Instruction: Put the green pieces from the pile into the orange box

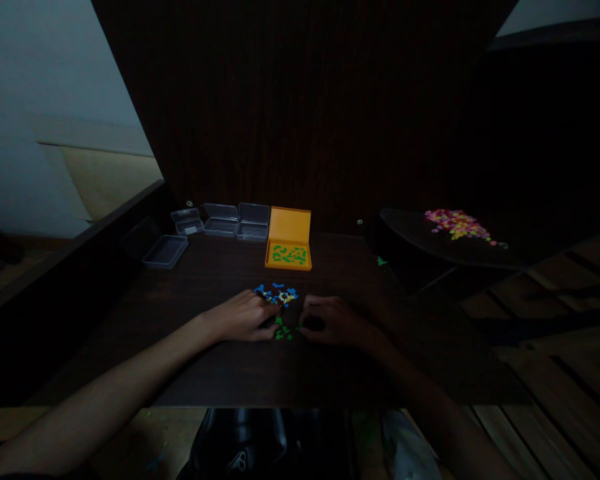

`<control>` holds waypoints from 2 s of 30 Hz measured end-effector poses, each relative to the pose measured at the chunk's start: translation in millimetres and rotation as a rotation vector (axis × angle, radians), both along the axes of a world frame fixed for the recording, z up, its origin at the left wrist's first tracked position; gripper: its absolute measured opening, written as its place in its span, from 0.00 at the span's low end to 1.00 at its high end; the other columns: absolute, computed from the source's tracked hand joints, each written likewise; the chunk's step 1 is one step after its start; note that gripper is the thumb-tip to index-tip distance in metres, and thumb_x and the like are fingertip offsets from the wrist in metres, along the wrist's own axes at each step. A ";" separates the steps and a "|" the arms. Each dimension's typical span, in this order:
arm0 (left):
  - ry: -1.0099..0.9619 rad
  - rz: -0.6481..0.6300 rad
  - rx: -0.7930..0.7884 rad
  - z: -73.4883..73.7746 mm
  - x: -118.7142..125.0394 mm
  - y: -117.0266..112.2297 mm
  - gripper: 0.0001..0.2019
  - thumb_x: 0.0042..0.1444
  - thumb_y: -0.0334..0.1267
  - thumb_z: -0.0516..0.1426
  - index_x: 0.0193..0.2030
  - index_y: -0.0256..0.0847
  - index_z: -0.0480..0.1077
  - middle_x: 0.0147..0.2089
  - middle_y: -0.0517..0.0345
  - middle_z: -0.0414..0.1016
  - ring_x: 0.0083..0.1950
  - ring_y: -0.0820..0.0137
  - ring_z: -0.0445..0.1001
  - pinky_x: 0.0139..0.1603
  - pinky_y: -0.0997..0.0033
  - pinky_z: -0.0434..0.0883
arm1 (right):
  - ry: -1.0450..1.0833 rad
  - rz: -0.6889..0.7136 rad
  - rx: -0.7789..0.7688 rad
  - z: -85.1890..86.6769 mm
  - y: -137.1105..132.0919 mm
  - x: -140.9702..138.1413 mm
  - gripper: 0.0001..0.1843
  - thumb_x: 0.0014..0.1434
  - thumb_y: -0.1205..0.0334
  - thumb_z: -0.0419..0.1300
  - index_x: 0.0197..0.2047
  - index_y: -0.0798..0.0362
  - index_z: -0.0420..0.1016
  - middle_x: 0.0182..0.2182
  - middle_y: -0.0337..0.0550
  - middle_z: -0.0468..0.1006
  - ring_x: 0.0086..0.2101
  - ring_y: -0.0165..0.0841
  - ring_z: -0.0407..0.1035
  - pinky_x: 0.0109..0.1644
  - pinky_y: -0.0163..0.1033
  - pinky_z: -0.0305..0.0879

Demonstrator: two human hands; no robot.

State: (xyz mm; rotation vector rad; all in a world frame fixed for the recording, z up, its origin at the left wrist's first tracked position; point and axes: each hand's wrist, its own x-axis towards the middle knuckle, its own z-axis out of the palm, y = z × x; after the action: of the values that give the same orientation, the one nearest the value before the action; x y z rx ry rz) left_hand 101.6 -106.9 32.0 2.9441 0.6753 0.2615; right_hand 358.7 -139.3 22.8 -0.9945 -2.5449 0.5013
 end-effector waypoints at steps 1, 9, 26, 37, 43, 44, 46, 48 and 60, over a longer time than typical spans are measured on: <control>0.003 0.003 0.010 0.1 0.0 -0.1 0.08 0.61 0.40 0.56 0.35 0.38 0.71 0.27 0.57 0.73 0.29 0.68 0.73 0.33 0.71 0.68 | -0.006 -0.002 0.003 0.1 -0.2 0.5 0.04 0.58 0.62 0.64 0.36 0.52 0.74 0.34 0.40 0.76 0.33 0.30 0.71 0.35 0.34 0.61; -0.011 -0.004 -0.015 0.2 -0.9 1.3 0.10 0.63 0.43 0.54 0.36 0.39 0.71 0.28 0.57 0.73 0.30 0.68 0.74 0.33 0.71 0.68 | 0.000 0.041 -0.016 3.8 -2.2 2.4 0.14 0.56 0.63 0.64 0.47 0.50 0.77 0.41 0.43 0.76 0.39 0.34 0.72 0.41 0.37 0.65; 0.019 -0.052 -0.122 12.3 -2.9 -0.3 0.05 0.62 0.36 0.55 0.37 0.41 0.72 0.32 0.56 0.76 0.31 0.68 0.73 0.32 0.72 0.65 | -0.025 0.050 -0.100 9.0 -0.1 7.0 0.09 0.58 0.65 0.63 0.44 0.51 0.80 0.40 0.43 0.76 0.39 0.34 0.73 0.42 0.37 0.66; 0.014 -0.050 -0.126 6.6 -4.7 3.8 0.09 0.65 0.39 0.55 0.45 0.41 0.75 0.36 0.55 0.80 0.34 0.67 0.77 0.33 0.72 0.67 | 0.004 0.052 -0.114 7.6 1.1 8.0 0.06 0.59 0.67 0.63 0.41 0.53 0.79 0.39 0.43 0.77 0.38 0.33 0.73 0.42 0.36 0.66; -0.027 -0.080 -0.136 2.8 -3.7 3.9 0.09 0.66 0.39 0.55 0.47 0.42 0.75 0.38 0.55 0.80 0.36 0.66 0.78 0.34 0.71 0.68 | 0.007 0.060 -0.107 7.1 1.1 7.1 0.06 0.59 0.67 0.63 0.40 0.53 0.79 0.39 0.43 0.77 0.37 0.32 0.73 0.41 0.36 0.65; -0.040 -0.099 -0.145 2.4 -3.1 4.0 0.09 0.66 0.38 0.54 0.44 0.41 0.75 0.37 0.55 0.80 0.36 0.67 0.78 0.34 0.72 0.67 | 0.015 0.064 -0.110 7.4 1.1 6.7 0.05 0.59 0.67 0.63 0.40 0.53 0.79 0.38 0.43 0.77 0.37 0.32 0.73 0.41 0.36 0.65; -0.066 -0.133 -0.158 1.8 -2.0 4.2 0.09 0.67 0.38 0.53 0.41 0.41 0.75 0.36 0.57 0.80 0.36 0.69 0.78 0.34 0.73 0.67 | 0.031 0.070 -0.118 7.9 1.2 6.1 0.05 0.59 0.67 0.64 0.40 0.53 0.79 0.38 0.43 0.77 0.37 0.32 0.73 0.40 0.35 0.65; -0.085 -0.151 -0.157 1.4 -1.3 4.3 0.09 0.67 0.38 0.53 0.40 0.41 0.75 0.36 0.57 0.80 0.37 0.69 0.78 0.35 0.73 0.67 | 0.038 0.072 -0.123 7.8 1.4 5.7 0.05 0.58 0.67 0.64 0.39 0.53 0.79 0.37 0.43 0.77 0.36 0.32 0.73 0.40 0.35 0.65; -0.100 -0.133 -0.153 2.8 -2.4 6.6 0.08 0.66 0.40 0.56 0.41 0.41 0.75 0.36 0.57 0.80 0.35 0.70 0.77 0.34 0.74 0.65 | 0.065 0.100 -0.173 7.7 1.3 4.0 0.10 0.60 0.65 0.63 0.46 0.53 0.79 0.38 0.44 0.77 0.37 0.33 0.72 0.41 0.37 0.66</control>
State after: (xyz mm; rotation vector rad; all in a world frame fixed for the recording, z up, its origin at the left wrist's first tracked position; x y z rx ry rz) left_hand 99.2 -100.3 34.9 2.7932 0.4621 0.3260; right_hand 362.7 -138.0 30.5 -0.8950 -2.5356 0.7806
